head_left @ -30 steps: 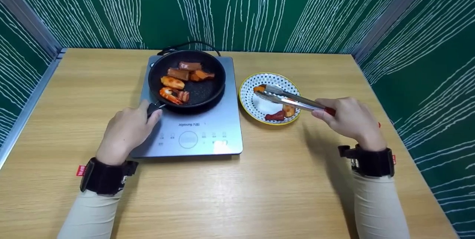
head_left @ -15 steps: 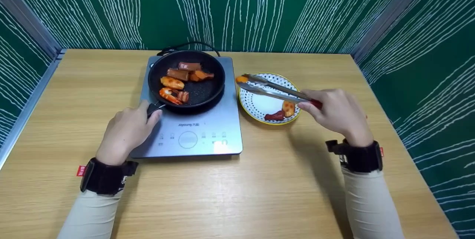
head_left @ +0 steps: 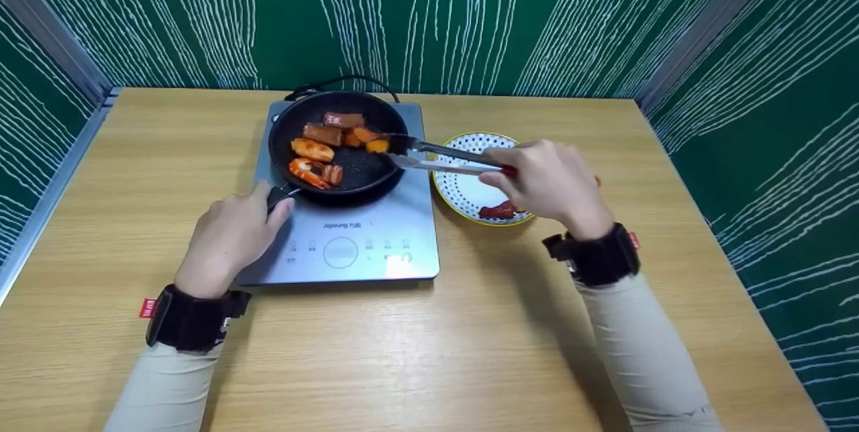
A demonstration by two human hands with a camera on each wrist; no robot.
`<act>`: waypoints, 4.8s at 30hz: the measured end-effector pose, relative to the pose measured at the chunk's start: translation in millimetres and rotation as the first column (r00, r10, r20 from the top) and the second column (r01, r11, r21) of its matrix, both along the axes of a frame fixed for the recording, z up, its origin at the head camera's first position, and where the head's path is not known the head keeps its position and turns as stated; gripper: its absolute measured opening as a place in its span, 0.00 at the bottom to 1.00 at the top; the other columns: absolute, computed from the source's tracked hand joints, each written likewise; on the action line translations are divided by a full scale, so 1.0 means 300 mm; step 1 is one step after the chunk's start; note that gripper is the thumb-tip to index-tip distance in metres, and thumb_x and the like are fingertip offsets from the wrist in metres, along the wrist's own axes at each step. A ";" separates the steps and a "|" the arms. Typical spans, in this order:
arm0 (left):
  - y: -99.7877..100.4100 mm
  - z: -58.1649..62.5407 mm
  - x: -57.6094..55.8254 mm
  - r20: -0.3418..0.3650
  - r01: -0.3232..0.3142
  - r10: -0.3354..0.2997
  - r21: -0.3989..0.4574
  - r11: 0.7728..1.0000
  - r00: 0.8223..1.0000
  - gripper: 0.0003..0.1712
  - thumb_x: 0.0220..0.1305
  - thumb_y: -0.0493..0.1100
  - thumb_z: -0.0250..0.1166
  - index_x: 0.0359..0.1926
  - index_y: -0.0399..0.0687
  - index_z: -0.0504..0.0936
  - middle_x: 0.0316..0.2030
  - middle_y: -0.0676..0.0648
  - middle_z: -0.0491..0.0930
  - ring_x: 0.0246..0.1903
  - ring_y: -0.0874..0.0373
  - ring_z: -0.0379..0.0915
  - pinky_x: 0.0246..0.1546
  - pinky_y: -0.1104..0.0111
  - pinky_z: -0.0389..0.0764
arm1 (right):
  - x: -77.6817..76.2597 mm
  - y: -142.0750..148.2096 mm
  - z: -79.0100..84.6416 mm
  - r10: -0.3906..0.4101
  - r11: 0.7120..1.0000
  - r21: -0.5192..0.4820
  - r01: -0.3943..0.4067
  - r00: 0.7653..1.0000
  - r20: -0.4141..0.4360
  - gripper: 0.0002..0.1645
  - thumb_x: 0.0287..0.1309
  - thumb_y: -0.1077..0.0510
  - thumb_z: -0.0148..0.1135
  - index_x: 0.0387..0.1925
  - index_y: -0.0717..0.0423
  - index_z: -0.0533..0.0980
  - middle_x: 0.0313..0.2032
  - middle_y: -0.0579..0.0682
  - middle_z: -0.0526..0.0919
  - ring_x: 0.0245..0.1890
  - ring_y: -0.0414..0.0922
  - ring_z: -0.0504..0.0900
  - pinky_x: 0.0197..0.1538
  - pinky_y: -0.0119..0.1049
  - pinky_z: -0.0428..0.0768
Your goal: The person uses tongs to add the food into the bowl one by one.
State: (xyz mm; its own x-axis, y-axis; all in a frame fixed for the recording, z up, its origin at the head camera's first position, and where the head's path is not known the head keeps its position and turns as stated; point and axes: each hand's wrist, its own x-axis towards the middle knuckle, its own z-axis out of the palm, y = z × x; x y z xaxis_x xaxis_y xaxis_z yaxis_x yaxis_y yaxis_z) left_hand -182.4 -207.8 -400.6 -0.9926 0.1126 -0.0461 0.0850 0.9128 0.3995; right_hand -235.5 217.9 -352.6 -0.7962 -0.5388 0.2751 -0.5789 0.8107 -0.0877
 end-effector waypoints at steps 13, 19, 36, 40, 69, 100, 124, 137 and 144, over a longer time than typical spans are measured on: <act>0.002 0.001 -0.002 0.004 0.000 0.000 -0.017 1.000 1.000 0.24 0.83 0.57 0.54 0.52 0.37 0.73 0.27 0.43 0.66 0.29 0.44 0.72 0.29 0.58 0.62 | -0.056 -0.150 0.016 -0.035 0.991 0.131 0.037 0.999 -0.016 0.16 0.73 0.39 0.65 0.42 0.44 0.85 0.21 0.45 0.76 0.20 0.46 0.73 0.22 0.42 0.67; 0.000 -0.002 -0.005 -0.012 0.009 -0.010 -0.020 1.000 1.000 0.23 0.83 0.57 0.53 0.51 0.38 0.72 0.27 0.43 0.66 0.28 0.43 0.71 0.27 0.59 0.60 | -0.075 -0.191 0.015 -0.030 0.987 0.156 0.035 0.999 -0.033 0.15 0.72 0.40 0.65 0.36 0.44 0.82 0.21 0.46 0.74 0.21 0.48 0.75 0.22 0.45 0.70; 0.002 -0.001 -0.006 -0.007 0.008 -0.008 -0.013 1.000 1.000 0.24 0.83 0.57 0.53 0.51 0.38 0.72 0.27 0.44 0.65 0.28 0.44 0.71 0.29 0.59 0.61 | -0.090 -0.264 0.020 -0.066 0.982 0.177 0.059 0.997 0.032 0.17 0.72 0.39 0.66 0.38 0.46 0.85 0.21 0.46 0.71 0.23 0.47 0.74 0.24 0.39 0.65; 0.002 0.001 -0.004 0.007 0.002 -0.002 -0.011 1.000 1.000 0.24 0.83 0.58 0.53 0.51 0.38 0.72 0.27 0.43 0.66 0.29 0.43 0.71 0.30 0.58 0.61 | -0.088 -0.274 0.021 -0.079 0.982 0.173 0.069 0.995 0.055 0.16 0.72 0.39 0.66 0.39 0.46 0.85 0.21 0.46 0.72 0.24 0.48 0.75 0.25 0.40 0.67; 0.004 0.008 -0.002 0.027 -0.010 0.010 -0.015 1.000 1.000 0.27 0.83 0.58 0.53 0.56 0.35 0.72 0.29 0.41 0.68 0.30 0.43 0.73 0.29 0.58 0.64 | -0.025 -0.140 0.041 -0.050 0.996 0.068 0.050 0.999 -0.005 0.21 0.72 0.36 0.65 0.50 0.47 0.86 0.22 0.45 0.76 0.22 0.46 0.74 0.24 0.43 0.68; 0.003 -0.007 -0.002 0.002 -0.006 0.006 -0.013 1.000 1.000 0.25 0.83 0.57 0.54 0.53 0.36 0.73 0.27 0.43 0.65 0.29 0.43 0.72 0.30 0.58 0.62 | 0.120 0.389 -0.092 -0.286 0.955 -0.012 0.298 0.926 0.245 0.26 0.70 0.34 0.67 0.56 0.47 0.86 0.22 0.47 0.71 0.23 0.46 0.69 0.26 0.38 0.63; 0.003 -0.005 -0.002 0.028 -0.011 0.012 -0.014 1.000 1.000 0.27 0.84 0.59 0.52 0.56 0.36 0.73 0.30 0.40 0.70 0.30 0.43 0.73 0.31 0.56 0.65 | 0.137 0.506 -0.031 -0.160 0.974 0.190 0.123 0.967 0.197 0.20 0.66 0.37 0.72 0.46 0.46 0.86 0.18 0.40 0.71 0.17 0.39 0.67 0.20 0.34 0.64; 0.002 -0.009 -0.001 -0.018 0.001 -0.001 -0.016 1.000 1.000 0.24 0.83 0.57 0.53 0.50 0.37 0.72 0.27 0.43 0.66 0.28 0.44 0.71 0.28 0.58 0.62 | 0.104 0.460 -0.055 -0.133 0.968 0.228 0.101 0.982 0.133 0.16 0.70 0.39 0.69 0.44 0.44 0.87 0.21 0.40 0.76 0.18 0.39 0.68 0.21 0.35 0.65; 0.002 -0.007 -0.003 -0.007 -0.004 0.004 -0.013 1.000 1.000 0.24 0.83 0.57 0.54 0.51 0.38 0.72 0.28 0.43 0.66 0.28 0.44 0.71 0.29 0.58 0.62 | 0.102 0.447 -0.065 -0.161 0.963 0.235 0.129 0.979 0.122 0.17 0.68 0.40 0.71 0.45 0.46 0.87 0.22 0.42 0.77 0.19 0.41 0.68 0.21 0.36 0.64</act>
